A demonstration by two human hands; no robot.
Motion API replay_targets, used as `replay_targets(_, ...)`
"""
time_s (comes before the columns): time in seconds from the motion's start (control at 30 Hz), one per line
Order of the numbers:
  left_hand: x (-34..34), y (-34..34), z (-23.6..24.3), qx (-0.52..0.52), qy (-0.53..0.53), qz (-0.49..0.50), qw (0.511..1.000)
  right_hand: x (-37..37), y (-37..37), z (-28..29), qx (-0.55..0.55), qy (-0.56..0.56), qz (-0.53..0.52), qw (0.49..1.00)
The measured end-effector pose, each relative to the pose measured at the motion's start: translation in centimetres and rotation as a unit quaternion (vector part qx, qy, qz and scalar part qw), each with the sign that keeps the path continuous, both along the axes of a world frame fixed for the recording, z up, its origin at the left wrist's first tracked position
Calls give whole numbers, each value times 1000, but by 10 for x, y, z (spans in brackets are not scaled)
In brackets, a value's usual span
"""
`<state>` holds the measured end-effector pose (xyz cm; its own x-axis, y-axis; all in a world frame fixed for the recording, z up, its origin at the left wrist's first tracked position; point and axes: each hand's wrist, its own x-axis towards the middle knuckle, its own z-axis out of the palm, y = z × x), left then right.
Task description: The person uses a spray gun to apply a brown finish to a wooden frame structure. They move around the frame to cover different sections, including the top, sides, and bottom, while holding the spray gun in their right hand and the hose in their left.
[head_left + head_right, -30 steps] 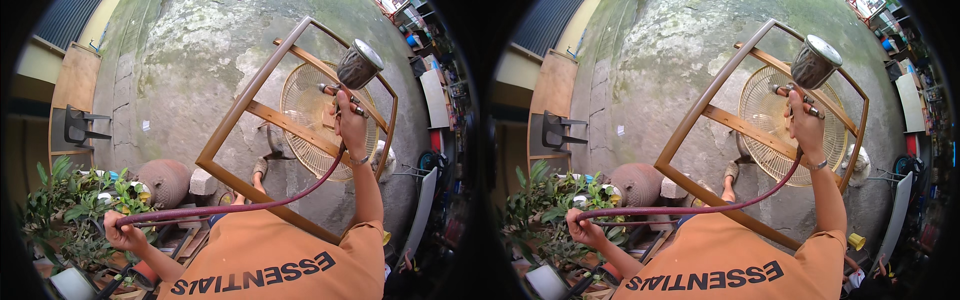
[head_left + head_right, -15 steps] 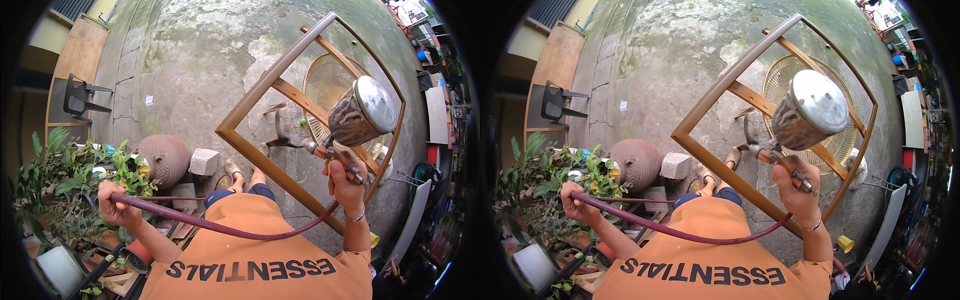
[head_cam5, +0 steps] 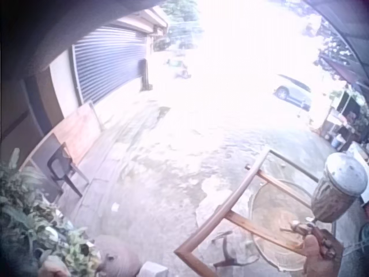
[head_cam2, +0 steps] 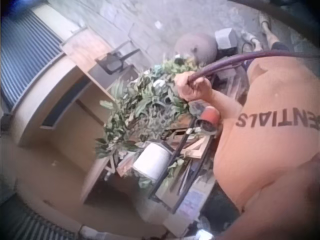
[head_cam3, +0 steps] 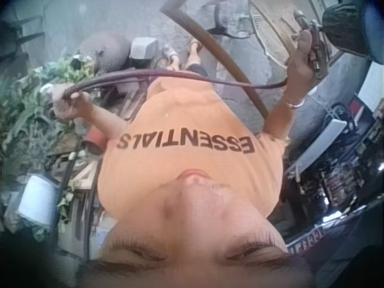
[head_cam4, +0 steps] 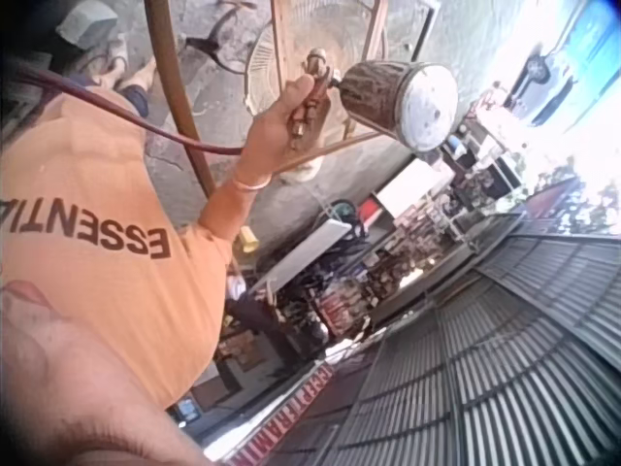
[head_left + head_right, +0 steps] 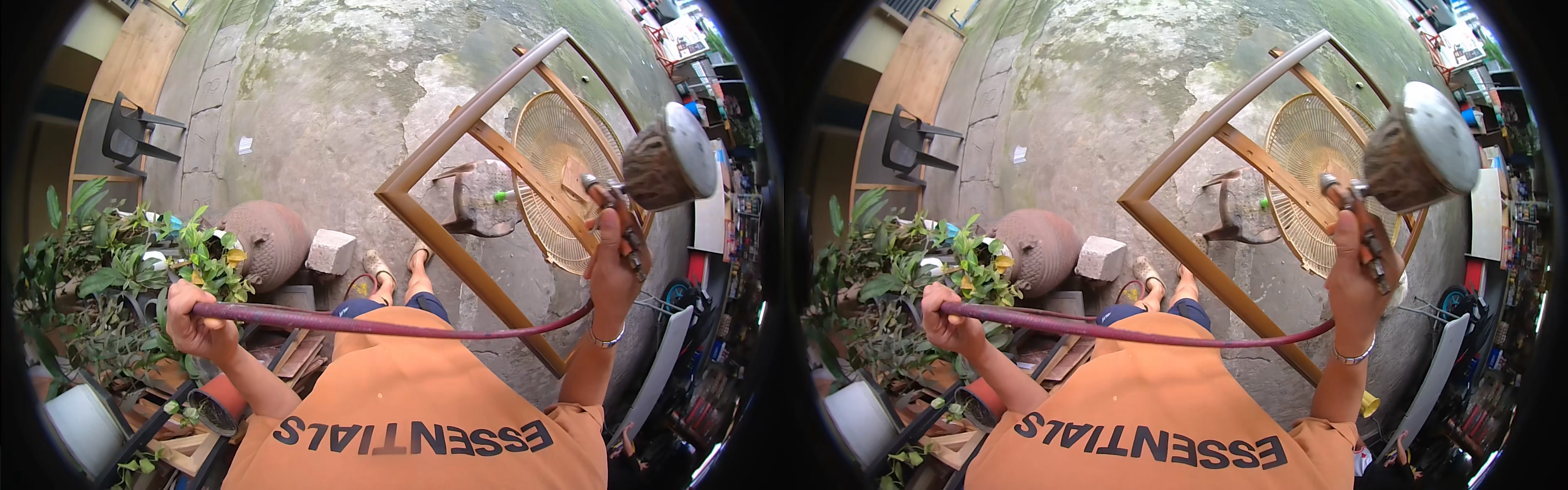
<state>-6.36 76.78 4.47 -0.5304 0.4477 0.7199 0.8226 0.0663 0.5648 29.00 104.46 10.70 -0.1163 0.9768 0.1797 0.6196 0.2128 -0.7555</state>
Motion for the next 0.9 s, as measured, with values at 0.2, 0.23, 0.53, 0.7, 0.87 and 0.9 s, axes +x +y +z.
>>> replay_targets(0.2,-4,-9,-6,16,-17,9,1000,-6,-23,10,-49,-6,71,996)
replay_targets(0.23,-6,-12,-7,16,-20,7,1000,-13,-33,16,-91,6,105,990)
replay_targets(0.53,-29,-30,-21,20,-23,-31,999,-47,-63,28,-151,-6,320,935)
replay_targets(0.7,-33,-43,-37,-48,-163,-82,982,-44,-50,23,-24,-93,194,976)
replay_targets(0.87,-11,-21,-68,-389,-387,-158,821,25,-69,37,-8,40,8,999)
replay_targets(0.9,-11,-11,-80,-449,-432,-185,760,35,-80,43,0,64,-27,998)
